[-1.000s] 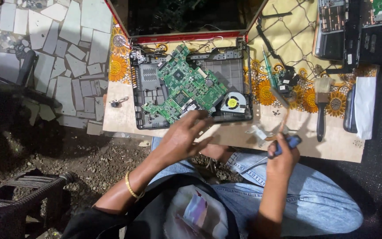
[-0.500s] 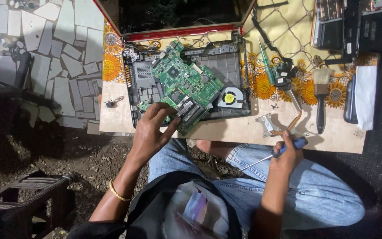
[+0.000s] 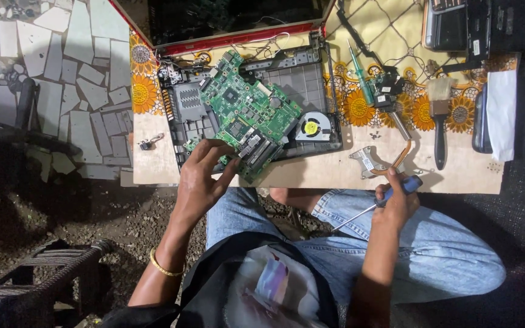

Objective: The person uses a screwdriver to remove a heatsink from a green motherboard. They then use a brush to clean the surface of the board and flip it over to clean the other side.

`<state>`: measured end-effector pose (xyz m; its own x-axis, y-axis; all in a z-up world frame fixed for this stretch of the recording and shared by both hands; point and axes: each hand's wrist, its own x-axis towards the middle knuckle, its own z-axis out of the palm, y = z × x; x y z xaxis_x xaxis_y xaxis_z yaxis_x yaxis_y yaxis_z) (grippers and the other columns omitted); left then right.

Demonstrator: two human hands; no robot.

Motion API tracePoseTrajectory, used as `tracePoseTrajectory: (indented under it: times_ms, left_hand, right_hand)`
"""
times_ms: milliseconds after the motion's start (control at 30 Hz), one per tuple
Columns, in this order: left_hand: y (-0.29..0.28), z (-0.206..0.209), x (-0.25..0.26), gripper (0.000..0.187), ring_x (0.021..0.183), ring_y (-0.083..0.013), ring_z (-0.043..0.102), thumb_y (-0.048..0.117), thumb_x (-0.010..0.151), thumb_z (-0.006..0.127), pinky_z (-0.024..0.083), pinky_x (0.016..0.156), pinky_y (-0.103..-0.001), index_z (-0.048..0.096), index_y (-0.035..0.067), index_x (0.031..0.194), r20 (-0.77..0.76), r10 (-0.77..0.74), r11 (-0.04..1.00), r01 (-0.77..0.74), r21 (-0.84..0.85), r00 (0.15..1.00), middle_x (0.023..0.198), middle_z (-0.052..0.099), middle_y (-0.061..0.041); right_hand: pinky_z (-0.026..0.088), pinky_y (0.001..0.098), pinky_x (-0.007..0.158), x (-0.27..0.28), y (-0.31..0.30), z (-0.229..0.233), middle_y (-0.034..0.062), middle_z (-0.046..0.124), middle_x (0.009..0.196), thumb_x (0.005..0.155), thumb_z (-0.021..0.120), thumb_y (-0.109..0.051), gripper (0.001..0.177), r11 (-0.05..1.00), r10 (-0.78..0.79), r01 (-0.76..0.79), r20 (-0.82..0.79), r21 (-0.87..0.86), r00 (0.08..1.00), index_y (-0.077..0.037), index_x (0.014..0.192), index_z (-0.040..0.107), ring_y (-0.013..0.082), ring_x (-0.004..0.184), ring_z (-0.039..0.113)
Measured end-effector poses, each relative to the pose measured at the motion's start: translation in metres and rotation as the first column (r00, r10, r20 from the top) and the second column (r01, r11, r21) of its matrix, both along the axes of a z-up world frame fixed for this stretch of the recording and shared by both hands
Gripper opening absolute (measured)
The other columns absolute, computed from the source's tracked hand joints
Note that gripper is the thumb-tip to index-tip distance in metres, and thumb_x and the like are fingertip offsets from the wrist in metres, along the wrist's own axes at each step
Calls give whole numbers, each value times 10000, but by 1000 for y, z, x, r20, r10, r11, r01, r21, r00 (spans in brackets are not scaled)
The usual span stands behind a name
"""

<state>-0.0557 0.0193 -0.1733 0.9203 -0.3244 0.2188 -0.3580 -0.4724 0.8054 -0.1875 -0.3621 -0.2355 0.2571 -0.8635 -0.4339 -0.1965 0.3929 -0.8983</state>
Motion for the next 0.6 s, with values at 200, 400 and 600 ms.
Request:
tracePoseTrajectory:
  times_ms: [200,400,600]
  left_hand:
    - [6,1,-1,147,847,-375,726,158,1042,822,619,760,-482,792,48,1133,-21,15,1000,-15,12,1000,1047,754,-165]
    - [10,6,1,158,834,-386,717,130,1033,829,616,746,-485,785,26,1143,-35,29,1000,-29,-1,999,1052,753,-183]
    - [7,-14,-5,188,967,-327,742,208,1057,795,634,849,-444,800,67,1181,-98,14,998,-8,63,995,1122,759,-168]
  right_hand:
    - [517,207,435,-10,-4,-17,63,739,814,965,954,-98,199,996,-7,6,-5,-90,1000,-113,989,757,176,578,779]
    - [499,186,414,-31,-18,-23,48,713,877,1027,908,-83,143,974,-19,26,33,-227,999,-95,1091,781,165,591,758]
    - [529,216,572,11,-34,28,4,728,1110,1065,883,-237,366,905,308,-340,-157,-256,938,-208,1376,692,130,864,735]
